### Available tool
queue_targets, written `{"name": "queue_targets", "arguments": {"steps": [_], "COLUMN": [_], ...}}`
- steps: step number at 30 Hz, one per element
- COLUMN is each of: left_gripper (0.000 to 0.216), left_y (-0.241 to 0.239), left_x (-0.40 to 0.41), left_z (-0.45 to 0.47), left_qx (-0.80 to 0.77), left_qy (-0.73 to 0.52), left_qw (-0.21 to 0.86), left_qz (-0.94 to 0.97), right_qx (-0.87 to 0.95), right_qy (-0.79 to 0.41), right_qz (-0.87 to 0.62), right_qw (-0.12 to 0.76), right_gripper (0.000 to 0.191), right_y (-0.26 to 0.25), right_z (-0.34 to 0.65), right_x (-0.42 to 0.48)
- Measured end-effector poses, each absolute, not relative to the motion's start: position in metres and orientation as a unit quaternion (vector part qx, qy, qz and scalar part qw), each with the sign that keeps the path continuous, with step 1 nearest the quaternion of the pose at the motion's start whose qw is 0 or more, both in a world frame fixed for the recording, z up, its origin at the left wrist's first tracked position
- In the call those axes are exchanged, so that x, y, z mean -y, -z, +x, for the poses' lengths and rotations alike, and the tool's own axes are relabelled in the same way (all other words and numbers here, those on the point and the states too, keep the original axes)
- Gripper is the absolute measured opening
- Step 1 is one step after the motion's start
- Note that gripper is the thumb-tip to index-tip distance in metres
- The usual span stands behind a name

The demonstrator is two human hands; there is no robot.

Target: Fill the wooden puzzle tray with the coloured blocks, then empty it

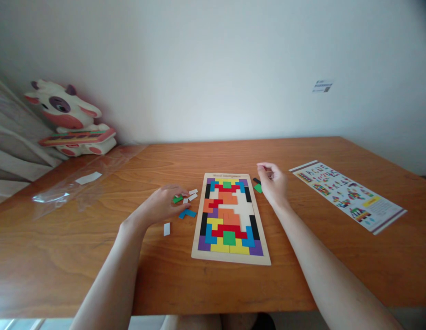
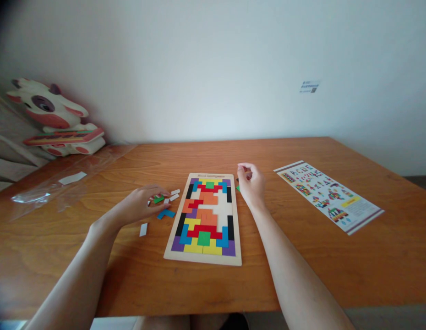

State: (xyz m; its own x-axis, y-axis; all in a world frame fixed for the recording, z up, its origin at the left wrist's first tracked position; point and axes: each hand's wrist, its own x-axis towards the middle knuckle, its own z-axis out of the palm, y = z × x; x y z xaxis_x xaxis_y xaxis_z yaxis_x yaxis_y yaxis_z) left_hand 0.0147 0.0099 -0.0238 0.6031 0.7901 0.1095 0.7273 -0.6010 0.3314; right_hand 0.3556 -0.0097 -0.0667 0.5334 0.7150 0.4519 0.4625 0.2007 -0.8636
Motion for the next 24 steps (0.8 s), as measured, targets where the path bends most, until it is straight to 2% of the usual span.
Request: {"name": "queue_targets", "arguments": {"steps": [19, 24], "left_gripper": [0.025, 0.022], "left_y": [0.036, 0.035], "left_x": [-0.013, -0.009], "left_z": [0.014, 0.026], "left_qx": [-0.422, -0.399], "left_qy": [-0.172, -0.251], "left_qw": [0.158, 0.126], "left_qz": [0.876, 0.873], "right_qx": [0.5, 0.516], "right_qy": [-0.098, -0.093], "right_qz": [-0.616, -0.618], "right_qw": [0.6, 0.586], "right_gripper": [0.032, 0.03], "right_y": [0.072, 0.071], "right_z": [0.354, 0.352], "right_x": [0.008, 0.009]}}
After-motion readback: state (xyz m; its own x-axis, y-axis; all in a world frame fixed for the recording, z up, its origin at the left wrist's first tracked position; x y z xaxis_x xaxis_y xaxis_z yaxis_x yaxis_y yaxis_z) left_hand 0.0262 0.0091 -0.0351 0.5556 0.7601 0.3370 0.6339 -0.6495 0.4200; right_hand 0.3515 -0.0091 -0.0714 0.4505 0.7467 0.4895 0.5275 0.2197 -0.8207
